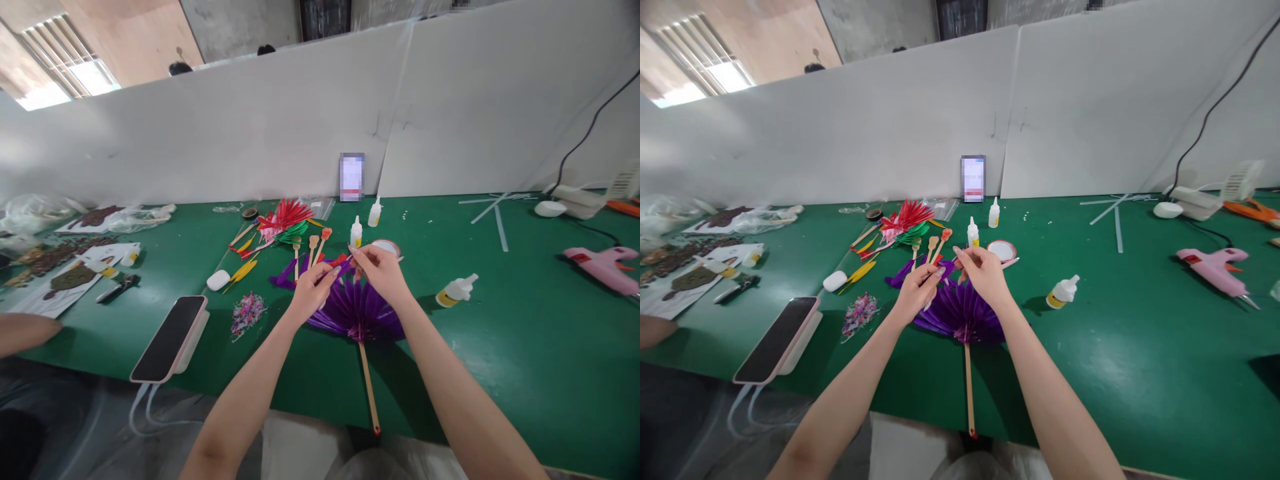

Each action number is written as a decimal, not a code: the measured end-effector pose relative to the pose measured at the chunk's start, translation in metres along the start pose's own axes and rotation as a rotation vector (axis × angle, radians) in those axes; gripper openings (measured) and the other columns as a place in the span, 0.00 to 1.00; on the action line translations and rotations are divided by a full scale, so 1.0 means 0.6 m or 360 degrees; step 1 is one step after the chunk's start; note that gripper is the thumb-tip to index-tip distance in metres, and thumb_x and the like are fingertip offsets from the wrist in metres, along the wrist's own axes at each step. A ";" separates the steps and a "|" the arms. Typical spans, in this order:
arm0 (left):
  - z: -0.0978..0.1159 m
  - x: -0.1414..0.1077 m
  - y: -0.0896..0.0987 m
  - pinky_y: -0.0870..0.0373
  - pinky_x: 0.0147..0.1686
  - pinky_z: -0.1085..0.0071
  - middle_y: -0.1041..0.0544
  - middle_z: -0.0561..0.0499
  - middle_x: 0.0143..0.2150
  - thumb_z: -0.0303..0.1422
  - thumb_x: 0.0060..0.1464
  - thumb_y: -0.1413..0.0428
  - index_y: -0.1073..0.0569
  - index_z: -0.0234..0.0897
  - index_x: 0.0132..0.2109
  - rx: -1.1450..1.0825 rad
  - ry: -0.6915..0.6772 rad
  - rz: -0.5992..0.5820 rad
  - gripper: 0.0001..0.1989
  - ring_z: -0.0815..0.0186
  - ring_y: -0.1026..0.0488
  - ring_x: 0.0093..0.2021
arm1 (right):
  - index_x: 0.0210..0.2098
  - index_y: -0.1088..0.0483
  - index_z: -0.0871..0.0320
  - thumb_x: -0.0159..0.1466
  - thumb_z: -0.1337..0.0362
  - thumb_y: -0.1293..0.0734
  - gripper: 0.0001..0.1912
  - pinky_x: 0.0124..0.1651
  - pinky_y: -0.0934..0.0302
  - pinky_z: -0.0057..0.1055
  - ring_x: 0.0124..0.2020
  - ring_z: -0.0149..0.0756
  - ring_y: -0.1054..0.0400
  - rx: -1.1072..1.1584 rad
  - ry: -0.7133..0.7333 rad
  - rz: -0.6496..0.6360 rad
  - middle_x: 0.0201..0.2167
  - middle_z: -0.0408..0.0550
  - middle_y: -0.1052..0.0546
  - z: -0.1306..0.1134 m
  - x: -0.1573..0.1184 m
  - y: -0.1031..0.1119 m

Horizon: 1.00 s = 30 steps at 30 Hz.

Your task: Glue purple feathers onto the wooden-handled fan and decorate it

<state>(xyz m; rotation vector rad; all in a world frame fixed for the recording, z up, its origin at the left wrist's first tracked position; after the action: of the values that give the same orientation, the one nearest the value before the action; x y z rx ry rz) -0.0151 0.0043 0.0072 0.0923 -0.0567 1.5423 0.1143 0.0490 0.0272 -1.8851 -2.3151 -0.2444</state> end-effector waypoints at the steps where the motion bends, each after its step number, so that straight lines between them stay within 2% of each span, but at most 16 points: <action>1: -0.001 0.000 0.000 0.52 0.13 0.79 0.44 0.62 0.12 0.42 0.50 0.46 0.34 0.35 0.27 0.0020 -0.0002 0.0002 0.14 0.79 0.47 0.10 | 0.23 0.34 0.57 0.54 0.47 0.35 0.19 0.17 0.39 0.29 0.14 0.30 0.38 0.0005 0.0018 0.0007 0.19 0.43 0.29 -0.001 0.000 0.001; 7: -0.001 0.000 -0.001 0.50 0.13 0.79 0.43 0.62 0.11 0.42 0.50 0.46 0.34 0.35 0.28 0.0068 0.0010 -0.0004 0.14 0.79 0.47 0.10 | 0.22 0.34 0.56 0.55 0.49 0.35 0.17 0.19 0.39 0.30 0.15 0.31 0.38 0.0008 0.0105 0.0059 0.17 0.42 0.31 -0.012 -0.005 0.004; 14: -0.012 -0.004 -0.012 0.47 0.12 0.80 0.41 0.62 0.10 0.44 0.51 0.48 0.33 0.34 0.33 -0.0053 0.0128 -0.0117 0.15 0.78 0.47 0.10 | 0.21 0.34 0.56 0.57 0.50 0.36 0.17 0.20 0.42 0.29 0.16 0.30 0.39 -0.0067 0.0180 0.0026 0.16 0.42 0.31 -0.018 -0.010 -0.005; 20: -0.014 -0.004 -0.014 0.48 0.10 0.80 0.41 0.62 0.10 0.42 0.50 0.46 0.33 0.34 0.32 -0.0149 0.0144 -0.0157 0.14 0.77 0.47 0.09 | 0.21 0.34 0.56 0.57 0.50 0.37 0.17 0.20 0.42 0.29 0.15 0.30 0.39 -0.0073 0.0176 0.0019 0.17 0.42 0.31 -0.017 -0.013 -0.009; 30: -0.010 -0.002 -0.007 0.50 0.11 0.80 0.42 0.62 0.09 0.43 0.50 0.46 0.32 0.34 0.32 -0.0201 0.0100 -0.0063 0.14 0.78 0.48 0.09 | 0.21 0.35 0.55 0.58 0.50 0.38 0.17 0.20 0.41 0.30 0.16 0.30 0.38 -0.0026 0.0175 0.0026 0.17 0.41 0.31 -0.023 -0.015 -0.012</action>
<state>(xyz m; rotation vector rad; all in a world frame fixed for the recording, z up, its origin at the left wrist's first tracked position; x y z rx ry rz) -0.0112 0.0034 0.0012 -0.0550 -0.1013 1.4974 0.1091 0.0358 0.0387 -1.8481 -2.2318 -0.3562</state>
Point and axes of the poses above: each hand's wrist, its own x-axis towards the middle knuckle, its own y-axis out of the back of the hand, z = x × y, the point moved 8 cm from there along x, towards the middle knuckle
